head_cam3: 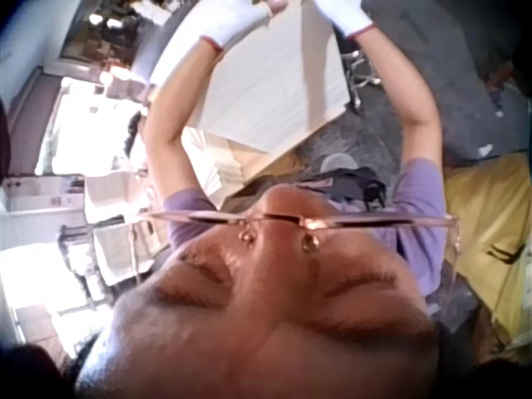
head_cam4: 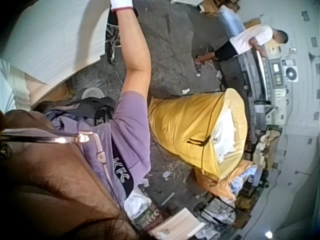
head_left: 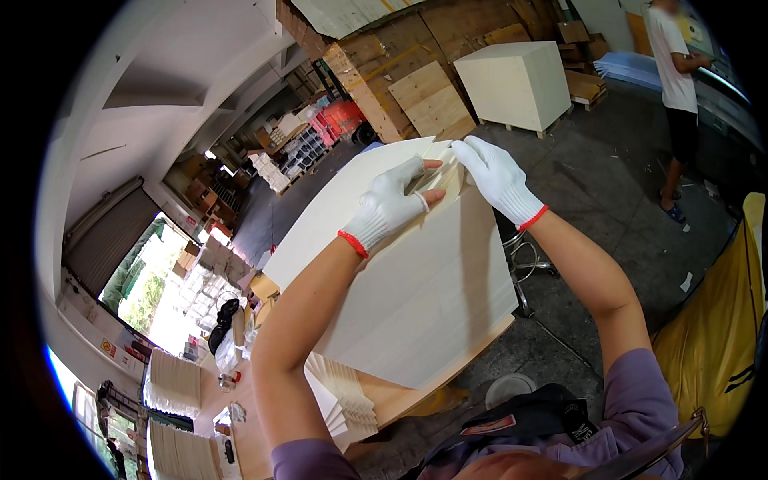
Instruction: The person stacks white rectangular panels on a wooden workbench. They pick up panels from a pile, align them, and place them into a growing stack. The person wears white gloves and uses both hands to handle the panels, occasionally adjusting the stack to ensure alignment.
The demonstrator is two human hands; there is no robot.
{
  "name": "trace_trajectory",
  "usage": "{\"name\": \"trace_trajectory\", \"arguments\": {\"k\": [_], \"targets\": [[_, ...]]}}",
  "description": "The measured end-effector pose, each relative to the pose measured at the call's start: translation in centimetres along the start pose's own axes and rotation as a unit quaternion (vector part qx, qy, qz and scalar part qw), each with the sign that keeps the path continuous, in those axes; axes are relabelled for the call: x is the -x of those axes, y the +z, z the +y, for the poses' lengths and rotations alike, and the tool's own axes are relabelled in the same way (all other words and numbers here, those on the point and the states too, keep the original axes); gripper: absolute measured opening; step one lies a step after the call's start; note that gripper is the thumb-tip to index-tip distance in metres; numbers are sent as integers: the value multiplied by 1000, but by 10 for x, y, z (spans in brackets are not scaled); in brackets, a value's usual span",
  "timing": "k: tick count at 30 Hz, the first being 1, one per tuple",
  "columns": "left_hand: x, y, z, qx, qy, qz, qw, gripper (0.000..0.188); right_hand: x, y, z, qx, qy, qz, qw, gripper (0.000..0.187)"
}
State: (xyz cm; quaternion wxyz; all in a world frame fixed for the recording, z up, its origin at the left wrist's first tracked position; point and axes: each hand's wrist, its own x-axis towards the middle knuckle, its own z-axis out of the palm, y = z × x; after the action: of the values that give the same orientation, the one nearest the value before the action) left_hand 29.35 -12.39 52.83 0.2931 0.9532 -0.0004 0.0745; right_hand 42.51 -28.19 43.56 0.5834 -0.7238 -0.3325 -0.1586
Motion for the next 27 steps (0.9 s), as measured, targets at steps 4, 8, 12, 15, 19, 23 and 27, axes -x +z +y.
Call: {"name": "trace_trajectory", "arguments": {"k": [4, 8, 12, 15, 19, 23, 27], "targets": [[-10, 4, -23, 36, 90, 42, 994, 47, 2, 1, -2, -14, 8, -1, 1000, 61], [-15, 0, -24, -13, 97, 45, 994, 39, 0, -2, -6, 2, 8, -12, 1000, 59], [-8, 4, -8, -29, 29, 13, 999, 31, 1, 1, 2, -1, -18, 2, 1000, 55], [-10, 8, -18, -51, 51, 26, 997, 33, 3, 1, -1, -1, -16, -1, 1000, 53], [-9, 7, -16, -19, 45, 20, 999, 38, 3, 1, 1, 1, -3, -5, 1000, 51], [-9, 6, -16, -18, 42, 15, 999, 35, 3, 0, 1, -5, -4, -4, 1000, 53], [-15, 9, -31, 4, 128, 49, 991, 30, 1, 0, -1, -35, 25, -22, 999, 55]]}}
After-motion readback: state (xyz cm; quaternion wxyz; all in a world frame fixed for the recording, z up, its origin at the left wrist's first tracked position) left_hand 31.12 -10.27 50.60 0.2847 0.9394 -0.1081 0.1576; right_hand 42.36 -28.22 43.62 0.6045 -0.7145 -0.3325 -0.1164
